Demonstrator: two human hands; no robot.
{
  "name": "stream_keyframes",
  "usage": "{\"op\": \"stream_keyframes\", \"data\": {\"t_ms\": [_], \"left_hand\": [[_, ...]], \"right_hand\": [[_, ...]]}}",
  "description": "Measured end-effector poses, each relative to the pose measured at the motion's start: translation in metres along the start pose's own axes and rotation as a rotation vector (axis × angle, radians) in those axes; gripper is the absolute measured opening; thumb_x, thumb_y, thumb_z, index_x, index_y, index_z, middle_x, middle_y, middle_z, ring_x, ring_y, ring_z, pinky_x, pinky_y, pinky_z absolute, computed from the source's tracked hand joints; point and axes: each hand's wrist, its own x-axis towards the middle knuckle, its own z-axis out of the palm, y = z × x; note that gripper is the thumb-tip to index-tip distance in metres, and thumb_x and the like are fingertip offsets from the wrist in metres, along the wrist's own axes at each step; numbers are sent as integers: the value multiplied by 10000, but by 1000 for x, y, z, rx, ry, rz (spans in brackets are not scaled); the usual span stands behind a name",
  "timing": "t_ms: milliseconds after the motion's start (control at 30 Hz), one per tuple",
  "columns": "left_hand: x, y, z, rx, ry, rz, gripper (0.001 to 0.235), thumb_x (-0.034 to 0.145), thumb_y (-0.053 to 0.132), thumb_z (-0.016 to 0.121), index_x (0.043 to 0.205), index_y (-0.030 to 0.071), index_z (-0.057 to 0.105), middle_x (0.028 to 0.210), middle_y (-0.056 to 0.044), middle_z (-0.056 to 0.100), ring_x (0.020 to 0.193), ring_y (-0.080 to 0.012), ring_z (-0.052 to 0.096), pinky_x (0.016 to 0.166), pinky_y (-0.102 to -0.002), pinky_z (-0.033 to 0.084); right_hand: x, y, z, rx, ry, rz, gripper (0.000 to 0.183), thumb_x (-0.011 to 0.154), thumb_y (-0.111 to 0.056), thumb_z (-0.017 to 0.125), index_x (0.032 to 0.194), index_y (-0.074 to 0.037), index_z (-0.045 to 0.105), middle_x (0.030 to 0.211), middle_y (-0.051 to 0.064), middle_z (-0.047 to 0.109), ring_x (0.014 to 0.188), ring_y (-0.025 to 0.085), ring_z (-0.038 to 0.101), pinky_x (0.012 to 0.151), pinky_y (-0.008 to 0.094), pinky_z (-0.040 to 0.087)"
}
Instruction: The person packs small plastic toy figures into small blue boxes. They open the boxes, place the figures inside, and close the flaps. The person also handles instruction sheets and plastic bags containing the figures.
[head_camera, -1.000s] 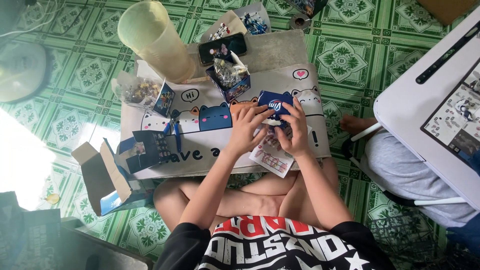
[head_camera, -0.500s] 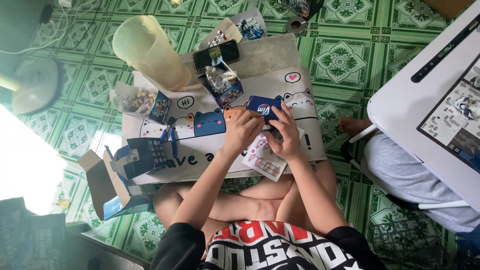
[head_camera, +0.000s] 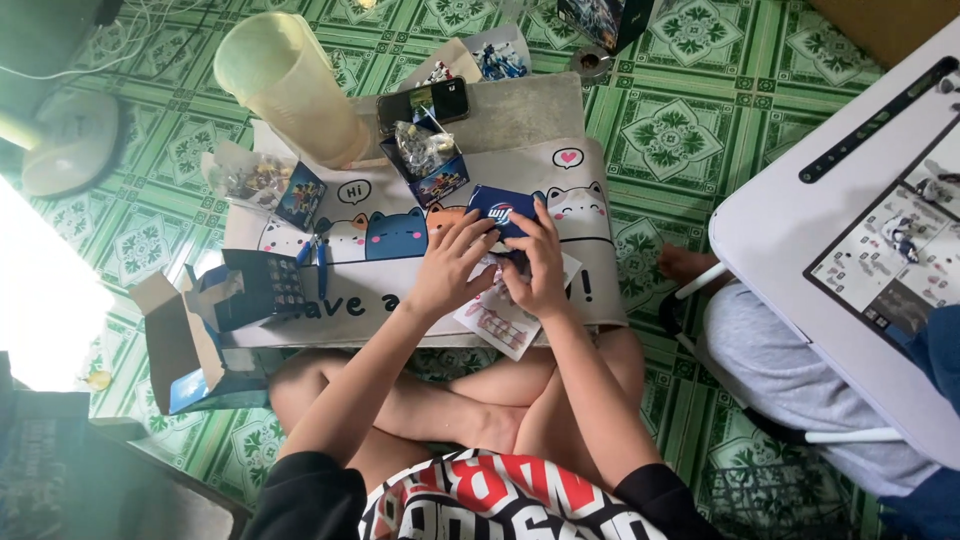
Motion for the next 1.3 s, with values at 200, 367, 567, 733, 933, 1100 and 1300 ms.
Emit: {"op": "stream_keyframes", "data": {"t_ms": [200, 367, 567, 733, 933, 1100, 1300], "left_hand": [[-9, 18, 3, -105, 9, -162, 511, 817, 206, 638, 1300, 109, 501, 1370, -105, 458, 1355, -423, 243, 1021, -488, 307], [-12, 8, 6, -432, 44, -269, 576, 820, 128, 616, 1370, 111, 443, 1464, -168, 319, 1329, -438, 283, 1027, -520, 322], [-17, -19, -9, -552, 183, -345, 514, 894, 192, 545, 1375, 66, 414, 1383, -185, 399, 1261, -398, 410, 995, -501, 372], [-39, -48, -5, -576, 245, -399, 394, 888, 141, 549, 1277, 76, 525, 1222, -120, 533, 1097, -328, 569, 911, -450, 460], [-61, -86, 8, -532, 354, -388, 292, 840, 41, 605, 1131, 57, 603, 972, -120, 620, 916, -340, 618, 811, -453, 484], [-72, -83, 11, -377, 165, -478, 148, 720, 80, 617, 836, 127, 537, 717, -40, 515, 698, -278, 563, 631, -422, 439], [-86, -93, 25, -362, 160, -480, 89, 756, 153, 611, 821, 147, 551, 729, -4, 527, 723, -235, 566, 618, -373, 424]], "right_hand": [[-13, 12, 6, 105, -90, 263, 700, 677, -139, 623, 1338, -68, 400, 1523, 237, 87, 1388, 457, 83, 1108, 560, 152], [-10, 12, 3, 240, -136, 482, 797, 702, -148, 750, 1396, -121, 358, 1495, 225, 115, 1380, 409, 156, 1110, 524, 178], [-9, 9, 4, 458, 73, 642, 725, 719, -214, 797, 1338, -123, 431, 1355, 178, 342, 1247, 274, 384, 1054, 435, 303], [-9, 6, 4, 729, 324, 597, 589, 827, -230, 662, 1335, -83, 404, 1260, 161, 499, 1143, 214, 504, 967, 382, 452], [36, -19, 11, 410, 367, 517, 648, 761, -153, 745, 1319, -95, 418, 1197, 117, 502, 1064, 190, 532, 915, 324, 498], [66, 16, 23, -117, 292, 544, 575, 780, -81, 805, 1260, -125, 493, 1298, 125, 352, 1202, 244, 380, 1010, 374, 396], [66, 94, 62, -98, 366, 480, 559, 851, -87, 815, 1269, -211, 466, 1294, 104, 366, 1201, 234, 382, 1027, 373, 378]]}}
